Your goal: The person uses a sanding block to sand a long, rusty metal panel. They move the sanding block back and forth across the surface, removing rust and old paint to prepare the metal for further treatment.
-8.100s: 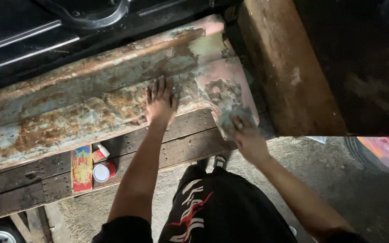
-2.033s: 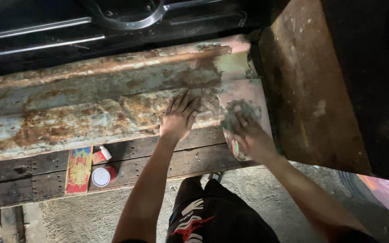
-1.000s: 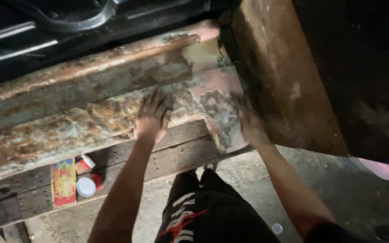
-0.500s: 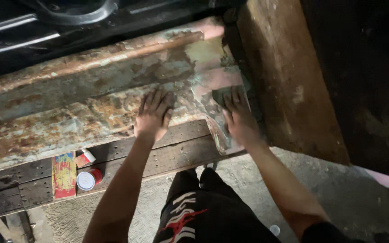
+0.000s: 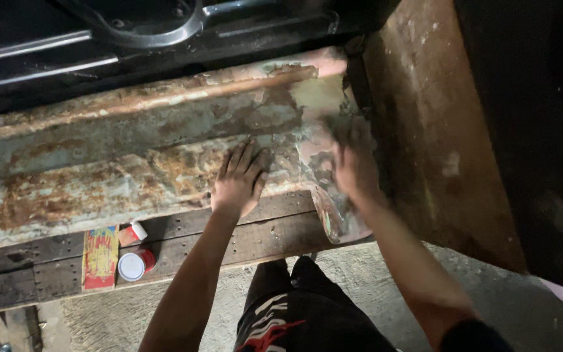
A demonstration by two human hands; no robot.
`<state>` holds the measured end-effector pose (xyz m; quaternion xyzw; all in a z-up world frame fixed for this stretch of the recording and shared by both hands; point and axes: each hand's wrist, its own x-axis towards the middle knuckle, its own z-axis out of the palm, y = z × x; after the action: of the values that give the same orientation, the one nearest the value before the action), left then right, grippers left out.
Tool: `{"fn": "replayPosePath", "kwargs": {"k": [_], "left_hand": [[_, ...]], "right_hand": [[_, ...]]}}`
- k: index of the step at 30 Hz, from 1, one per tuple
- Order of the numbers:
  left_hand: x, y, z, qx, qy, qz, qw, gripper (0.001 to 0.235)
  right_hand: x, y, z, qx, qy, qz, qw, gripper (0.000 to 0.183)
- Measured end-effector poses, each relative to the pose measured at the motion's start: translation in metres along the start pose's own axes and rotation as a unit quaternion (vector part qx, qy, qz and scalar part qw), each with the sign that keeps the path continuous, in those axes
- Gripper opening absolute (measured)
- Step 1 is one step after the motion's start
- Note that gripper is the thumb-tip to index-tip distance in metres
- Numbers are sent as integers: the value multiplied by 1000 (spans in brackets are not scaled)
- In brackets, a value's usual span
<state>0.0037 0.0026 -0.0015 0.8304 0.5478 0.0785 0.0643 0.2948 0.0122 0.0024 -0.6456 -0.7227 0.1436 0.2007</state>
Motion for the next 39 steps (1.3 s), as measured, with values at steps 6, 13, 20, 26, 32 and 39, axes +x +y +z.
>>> {"fn": "replayPosePath", "kwargs": {"k": [6,13,20,26,32,39], "left_hand": [[1,1,-1,-12,12,-2,1000,56],[0,-1,-1,-57,31,-45,997,56],[2,-5,10,-36,92,-62,993,59],[3,-2,6,-52,101,-57,992,60],[2,-3,5,-56,112,-51,991,58],[3,0,4,-41,113,-55,991,59]], "right_hand": [[-16,-40,-26,-100,-108,-73,986,43],[20,-58,-29,22,-65,50,996,54],[26,-62,-32,39,-253,168,952,53],[29,-61,-25,-194,14,-100,976,52],[9,-30,2,-22,-77,-23,996,51],[5,-38,-3,-126,0,-139,982,50]]}}
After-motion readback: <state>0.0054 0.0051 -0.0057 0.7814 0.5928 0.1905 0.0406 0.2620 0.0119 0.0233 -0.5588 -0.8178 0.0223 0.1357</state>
